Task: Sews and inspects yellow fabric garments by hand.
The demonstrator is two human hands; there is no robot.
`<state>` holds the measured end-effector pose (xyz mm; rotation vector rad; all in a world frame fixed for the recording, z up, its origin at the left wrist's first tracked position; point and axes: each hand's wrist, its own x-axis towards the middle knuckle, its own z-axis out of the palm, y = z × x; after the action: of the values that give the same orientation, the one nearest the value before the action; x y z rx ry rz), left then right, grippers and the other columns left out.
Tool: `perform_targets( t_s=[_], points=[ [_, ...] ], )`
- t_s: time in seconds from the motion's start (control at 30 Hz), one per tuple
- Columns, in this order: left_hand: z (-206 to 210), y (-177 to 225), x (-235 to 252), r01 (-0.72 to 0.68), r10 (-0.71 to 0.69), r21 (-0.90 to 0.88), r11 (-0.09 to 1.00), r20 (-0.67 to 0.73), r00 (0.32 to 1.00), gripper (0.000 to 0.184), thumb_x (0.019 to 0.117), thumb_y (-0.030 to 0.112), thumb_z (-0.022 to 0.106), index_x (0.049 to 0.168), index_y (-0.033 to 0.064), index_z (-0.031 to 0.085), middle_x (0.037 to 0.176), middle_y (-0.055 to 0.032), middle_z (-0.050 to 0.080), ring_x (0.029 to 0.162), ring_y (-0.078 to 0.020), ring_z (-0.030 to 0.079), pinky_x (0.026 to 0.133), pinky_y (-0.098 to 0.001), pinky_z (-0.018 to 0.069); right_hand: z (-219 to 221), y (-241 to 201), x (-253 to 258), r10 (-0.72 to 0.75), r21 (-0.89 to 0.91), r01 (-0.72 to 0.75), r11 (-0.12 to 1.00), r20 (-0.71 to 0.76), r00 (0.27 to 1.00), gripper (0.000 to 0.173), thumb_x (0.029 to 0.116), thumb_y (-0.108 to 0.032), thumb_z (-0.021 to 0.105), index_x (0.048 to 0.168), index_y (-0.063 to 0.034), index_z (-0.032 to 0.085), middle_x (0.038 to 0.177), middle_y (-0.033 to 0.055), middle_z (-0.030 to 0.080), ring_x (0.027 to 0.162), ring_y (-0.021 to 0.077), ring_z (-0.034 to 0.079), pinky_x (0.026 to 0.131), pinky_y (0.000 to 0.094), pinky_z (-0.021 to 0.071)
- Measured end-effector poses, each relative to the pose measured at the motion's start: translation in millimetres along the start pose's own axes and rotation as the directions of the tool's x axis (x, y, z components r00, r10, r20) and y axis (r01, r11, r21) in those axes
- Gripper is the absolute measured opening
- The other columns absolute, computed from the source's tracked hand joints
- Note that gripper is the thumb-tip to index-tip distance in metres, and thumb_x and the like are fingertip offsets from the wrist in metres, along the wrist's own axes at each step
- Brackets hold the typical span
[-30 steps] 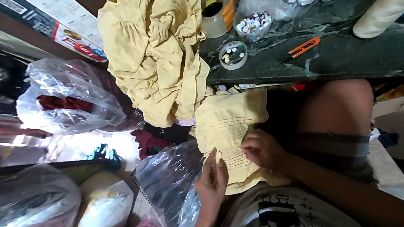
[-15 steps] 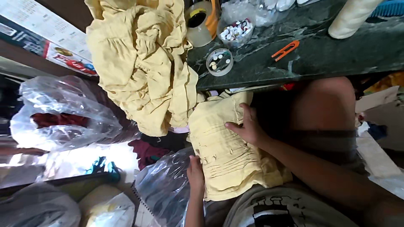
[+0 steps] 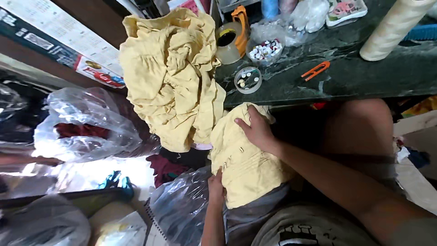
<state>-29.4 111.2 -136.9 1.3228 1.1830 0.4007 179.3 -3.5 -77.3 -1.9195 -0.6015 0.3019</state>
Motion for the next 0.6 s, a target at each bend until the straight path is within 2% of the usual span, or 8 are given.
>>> perform_targets(
  t_s=[0.07,0.17,0.23,0.27,0.33,0.4,0.5,0.6],
  points=[
    [-0.8,-4.6,1.3,-0.041,0.046,0.172,0.984,-0.026,0.999,0.035,0.1084,0.024,0.050,0.097,-0.0057,0.065,0.077,-0.0048,0.068,0.070,-0.0061,0.066,0.070,-0.0270,0.0583,-7.5,0.9,0.6,0.010,-0.074,-0.006,0.997,0.052,0.999,0.058,0.1005,-0.046,0.063,0.135,-0.0002,0.054,0.114,0.0221,0.068,0.103,0.0372,0.069,0.089,0.0595,0.0551],
    [-14.4,-15.5,3.9,-0.101,0.127,0.314,0.944,-0.063,0.990,0.038,0.1060,0.029,0.056,0.105,-0.0071,0.067,0.088,-0.0134,0.068,0.080,-0.0157,0.064,0.079,-0.0391,0.0550,-35.0,14.7,-16.4,0.051,-0.171,-0.030,0.985,0.122,0.991,0.067,0.0995,-0.051,0.062,0.144,-0.0033,0.049,0.127,0.0237,0.064,0.115,0.0392,0.065,0.097,0.0607,0.0521],
    [-24.0,-14.1,-3.8,-0.183,0.216,0.328,0.927,-0.068,0.974,0.031,0.1025,0.023,0.061,0.112,-0.0064,0.066,0.094,-0.0127,0.069,0.080,-0.0145,0.066,0.077,-0.0370,0.0559,-49.8,27.8,-40.2,-0.054,-0.244,0.062,0.968,0.038,0.998,0.062,0.1008,-0.046,0.060,0.143,-0.0016,0.052,0.130,0.0240,0.061,0.119,0.0400,0.061,0.100,0.0591,0.0506],
    [-25.2,-7.3,-11.7,-0.241,0.278,0.348,0.906,-0.060,0.959,0.029,0.1006,0.019,0.064,0.116,-0.0056,0.066,0.092,-0.0104,0.070,0.074,-0.0112,0.064,0.072,-0.0323,0.0558,-54.2,32.7,-52.9,-0.147,-0.264,0.139,0.954,-0.008,0.989,0.053,0.1014,-0.038,0.060,0.138,0.0002,0.057,0.128,0.0234,0.062,0.118,0.0392,0.061,0.099,0.0568,0.0511],
    [-17.8,6.6,-28.8,-0.443,0.478,0.339,0.830,-0.023,0.878,0.022,0.0959,0.011,0.065,0.112,-0.0030,0.068,0.066,0.0034,0.058,0.049,0.0010,0.046,0.049,-0.0177,0.0419,-52.4,40.8,-74.6,-0.356,-0.252,0.332,0.909,-0.055,0.933,0.029,0.1009,-0.023,0.058,0.115,-0.0007,0.070,0.110,0.0171,0.067,0.104,0.0309,0.066,0.090,0.0482,0.0560],
    [-3.1,24.5,-48.4,-0.655,0.656,0.252,0.712,0.095,0.749,0.020,0.0948,0.008,0.063,0.110,-0.0033,0.068,0.058,0.0116,0.048,0.046,0.0066,0.039,0.044,-0.0120,0.0349,-41.0,44.8,-85.3,-0.512,-0.219,0.492,0.842,-0.041,0.858,0.022,0.1000,-0.016,0.056,0.103,-0.0051,0.075,0.099,0.0096,0.071,0.096,0.0231,0.068,0.086,0.0405,0.0566],
    [17.9,46.8,-58.4,-0.826,0.782,0.226,0.517,0.269,0.563,0.025,0.0987,0.014,0.062,0.116,-0.0008,0.072,0.061,0.0071,0.054,0.048,0.0052,0.041,0.045,-0.0129,0.0369,-26.1,43.2,-82.0,-0.548,-0.231,0.538,0.811,0.021,0.836,0.023,0.0986,-0.017,0.056,0.106,-0.0064,0.075,0.101,0.0087,0.072,0.098,0.0226,0.069,0.085,0.0389,0.0574],
    [29.9,51.0,-47.1,-0.833,0.757,0.413,0.368,0.387,0.527,0.033,0.1027,0.026,0.057,0.128,0.0108,0.072,0.063,0.0017,0.062,0.045,-0.0043,0.047,0.044,-0.0249,0.0436,-23.5,41.7,-76.4,-0.444,-0.232,0.466,0.854,0.142,0.884,0.023,0.0961,-0.021,0.060,0.106,-0.0082,0.076,0.105,0.0094,0.070,0.103,0.0258,0.067,0.088,0.0426,0.0567]
  ],
)
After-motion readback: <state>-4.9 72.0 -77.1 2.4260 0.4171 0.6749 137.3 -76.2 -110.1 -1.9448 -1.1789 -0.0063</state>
